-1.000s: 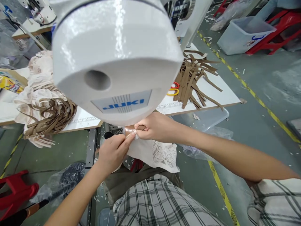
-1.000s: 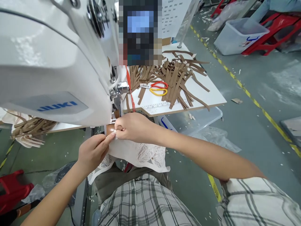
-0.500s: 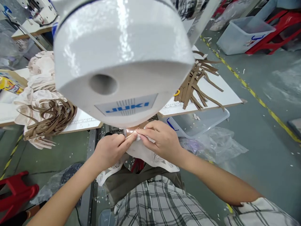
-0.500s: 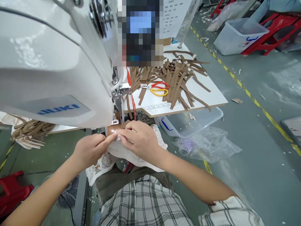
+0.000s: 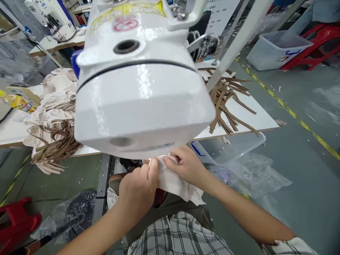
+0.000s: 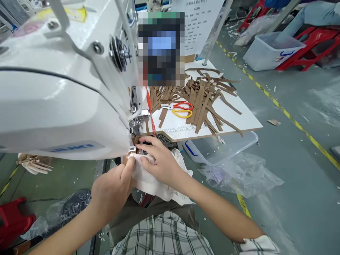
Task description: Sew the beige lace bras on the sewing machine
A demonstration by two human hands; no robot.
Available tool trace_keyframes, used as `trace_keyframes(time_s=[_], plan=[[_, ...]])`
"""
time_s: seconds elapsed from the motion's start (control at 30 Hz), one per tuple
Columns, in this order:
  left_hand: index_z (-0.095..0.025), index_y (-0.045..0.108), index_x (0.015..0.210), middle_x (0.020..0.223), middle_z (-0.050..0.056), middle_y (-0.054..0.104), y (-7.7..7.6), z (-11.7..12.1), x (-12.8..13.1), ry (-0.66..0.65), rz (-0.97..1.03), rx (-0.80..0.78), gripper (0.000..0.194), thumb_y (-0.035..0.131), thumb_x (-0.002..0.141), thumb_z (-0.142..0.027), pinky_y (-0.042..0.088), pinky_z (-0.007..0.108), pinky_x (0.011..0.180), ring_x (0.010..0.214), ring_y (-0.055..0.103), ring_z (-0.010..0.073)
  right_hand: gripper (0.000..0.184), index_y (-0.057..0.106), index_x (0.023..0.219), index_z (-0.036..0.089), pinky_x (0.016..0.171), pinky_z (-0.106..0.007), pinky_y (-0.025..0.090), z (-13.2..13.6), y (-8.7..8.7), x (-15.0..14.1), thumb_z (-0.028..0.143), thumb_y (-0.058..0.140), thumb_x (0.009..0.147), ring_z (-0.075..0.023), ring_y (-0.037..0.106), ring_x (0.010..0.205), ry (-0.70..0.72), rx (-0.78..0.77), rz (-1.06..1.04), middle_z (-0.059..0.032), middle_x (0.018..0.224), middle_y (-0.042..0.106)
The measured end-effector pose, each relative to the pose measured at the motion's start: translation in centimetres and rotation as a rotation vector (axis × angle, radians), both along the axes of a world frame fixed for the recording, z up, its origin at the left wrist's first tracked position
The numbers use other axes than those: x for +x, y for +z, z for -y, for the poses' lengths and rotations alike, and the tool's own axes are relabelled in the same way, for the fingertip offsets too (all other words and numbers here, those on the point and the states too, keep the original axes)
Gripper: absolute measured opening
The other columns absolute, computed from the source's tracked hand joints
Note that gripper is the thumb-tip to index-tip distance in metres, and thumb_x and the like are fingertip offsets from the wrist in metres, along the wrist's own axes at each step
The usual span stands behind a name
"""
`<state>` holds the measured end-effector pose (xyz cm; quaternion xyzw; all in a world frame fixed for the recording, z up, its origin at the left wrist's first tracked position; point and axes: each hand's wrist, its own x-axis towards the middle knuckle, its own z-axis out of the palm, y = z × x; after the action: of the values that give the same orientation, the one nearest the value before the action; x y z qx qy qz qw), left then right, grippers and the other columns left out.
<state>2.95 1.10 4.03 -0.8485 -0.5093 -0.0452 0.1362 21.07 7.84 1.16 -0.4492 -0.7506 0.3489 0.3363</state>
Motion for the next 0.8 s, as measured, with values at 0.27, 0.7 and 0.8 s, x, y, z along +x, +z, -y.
trace_keyframes(time_s=[0.27,0.7,0.8], plan=[[-0.009,0.057,0.116,0.054,-0.004,0.049,0.1,-0.8,0.7,0.072,0.018,0.026,0.033,0.051,0.084,-0.008,0.027,0.030,0.041,0.044,0.052,0.0158,0.028,0.074,0.102,0.022,0.085,-0.034,0.058,-3.5,-0.2,-0.3,0.019,0.059,0.078,-0.0223,0.065,0.105,0.136,-0.061,-0.121,-0.0064,0.125,0.064],[-0.013,0.061,0.117,0.057,0.001,0.063,-0.6,-0.8,0.0,0.053,0.052,0.048,0.031,0.051,0.087,-0.012,0.029,0.032,0.043,0.040,0.055,0.0170,0.032,0.075,0.104,0.029,0.085,-0.035,0.062,-4.4,-0.6,-0.4,0.015,0.064,0.077,-0.0246,0.066,0.113,0.157,-0.060,-0.139,-0.0028,0.125,0.066],[-0.013,0.061,0.119,0.057,0.001,0.063,-0.8,-0.7,-0.1,0.048,0.052,0.060,0.033,0.051,0.087,-0.011,0.028,0.032,0.042,0.041,0.056,0.0177,0.031,0.075,0.104,0.027,0.080,-0.030,0.062,-4.2,-0.4,-0.5,0.016,0.063,0.078,-0.0230,0.067,0.112,0.141,-0.056,-0.117,-0.0034,0.127,0.066]])
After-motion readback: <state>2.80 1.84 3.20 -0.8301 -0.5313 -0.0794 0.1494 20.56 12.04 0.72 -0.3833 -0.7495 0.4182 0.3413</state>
